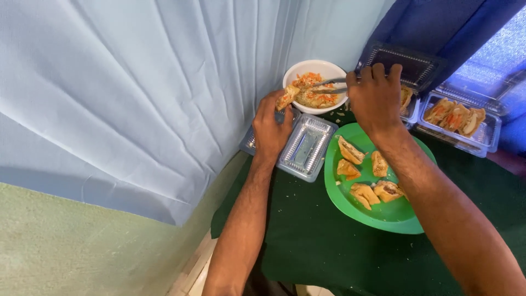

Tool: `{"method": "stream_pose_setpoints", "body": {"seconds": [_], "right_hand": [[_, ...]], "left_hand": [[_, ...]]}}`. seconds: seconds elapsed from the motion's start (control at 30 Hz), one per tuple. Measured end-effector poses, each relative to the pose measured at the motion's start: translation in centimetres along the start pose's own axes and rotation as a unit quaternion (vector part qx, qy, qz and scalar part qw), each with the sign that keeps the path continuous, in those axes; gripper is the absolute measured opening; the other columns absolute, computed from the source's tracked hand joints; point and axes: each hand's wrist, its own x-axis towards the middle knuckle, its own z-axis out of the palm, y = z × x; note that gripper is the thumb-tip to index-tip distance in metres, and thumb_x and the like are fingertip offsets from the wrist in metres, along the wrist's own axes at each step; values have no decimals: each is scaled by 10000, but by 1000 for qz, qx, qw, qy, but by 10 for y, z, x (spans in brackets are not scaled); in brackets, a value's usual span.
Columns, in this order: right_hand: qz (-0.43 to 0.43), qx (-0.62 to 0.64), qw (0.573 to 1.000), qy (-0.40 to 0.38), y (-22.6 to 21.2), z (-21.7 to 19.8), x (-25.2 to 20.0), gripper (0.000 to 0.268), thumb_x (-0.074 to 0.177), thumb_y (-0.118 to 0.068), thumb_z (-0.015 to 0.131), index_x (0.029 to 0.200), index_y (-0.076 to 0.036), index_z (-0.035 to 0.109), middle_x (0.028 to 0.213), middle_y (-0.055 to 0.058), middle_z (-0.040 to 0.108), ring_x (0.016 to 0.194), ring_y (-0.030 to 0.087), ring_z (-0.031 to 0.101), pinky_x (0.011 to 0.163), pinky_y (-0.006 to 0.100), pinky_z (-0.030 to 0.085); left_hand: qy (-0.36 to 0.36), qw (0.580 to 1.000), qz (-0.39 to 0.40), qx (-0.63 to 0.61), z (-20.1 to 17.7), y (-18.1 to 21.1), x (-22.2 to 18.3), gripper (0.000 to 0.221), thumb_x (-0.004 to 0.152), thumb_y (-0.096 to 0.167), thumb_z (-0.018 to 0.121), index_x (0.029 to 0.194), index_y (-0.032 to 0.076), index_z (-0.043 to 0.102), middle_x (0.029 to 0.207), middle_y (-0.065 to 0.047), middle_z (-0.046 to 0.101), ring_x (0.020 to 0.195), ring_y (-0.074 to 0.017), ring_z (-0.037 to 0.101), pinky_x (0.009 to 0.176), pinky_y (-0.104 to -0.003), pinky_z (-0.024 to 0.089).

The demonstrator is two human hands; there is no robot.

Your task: Stuffing fried tofu pockets with a vegetable salad mixture using metal tongs

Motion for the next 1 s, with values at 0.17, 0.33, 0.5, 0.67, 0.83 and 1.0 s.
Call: {"method": "stream_pose_setpoints", "body": {"seconds": [0.17, 0.33, 0.5, 0.67, 0.83, 1.0], "right_hand": [[6, 7, 1000, -19, -5, 11, -4, 85, 961, -148, 738, 877, -139, 722, 739, 86, 581, 779, 288, 620, 837, 487, 421], [19, 1, 1000, -3, -3, 16, -16, 142, 1007, -192, 717, 870, -154, 722, 724, 74, 576, 747, 268, 597, 791, 442, 409], [82, 45, 995, -44, 4, -8, -25, 235, 952, -432, 785, 989, -200, 770, 814, 49, 640, 837, 263, 656, 782, 404, 422], [167, 137, 967, -134, 2, -14, -54, 291, 986, -388, 766, 1188, -182, 796, 900, 127, 727, 933, 353, 721, 838, 474, 418], [222, 236, 931, -170, 4, -53, -44, 302, 1016, -327, 771, 1239, -125, 795, 914, 188, 735, 928, 424, 719, 795, 516, 443], [230, 280, 911, -199, 9, -81, -40, 356, 1044, -300, 726, 1355, -127, 743, 1078, 148, 767, 1022, 412, 648, 889, 586, 358]], "left_hand": [[-8, 1000, -10, -11, -3, 2, 2, 364, 846, 26, 768, 1198, 92, 702, 1122, -128, 718, 1036, -344, 726, 874, -416, 608], [-8, 1000, -12, -16, -5, 3, 2, 344, 861, 32, 754, 1196, 86, 699, 1116, -131, 715, 1037, -347, 723, 878, -418, 604], [-21, 1000, -8, -5, -5, 0, 1, 384, 837, 25, 776, 1206, 99, 702, 1109, -124, 715, 1030, -340, 722, 889, -427, 600], [-27, 1000, -11, -9, -3, -3, -1, 396, 839, 22, 771, 1219, 102, 695, 1120, -127, 716, 1035, -342, 720, 907, -426, 591], [-33, 999, -12, -9, -6, -5, -2, 396, 839, 16, 769, 1222, 81, 689, 1124, -149, 716, 1039, -365, 718, 910, -446, 585], [-92, 996, 13, 2, -10, -6, -3, 387, 932, 33, 685, 1309, 28, 598, 1246, -165, 693, 1147, -308, 674, 1023, -421, 561]]}}
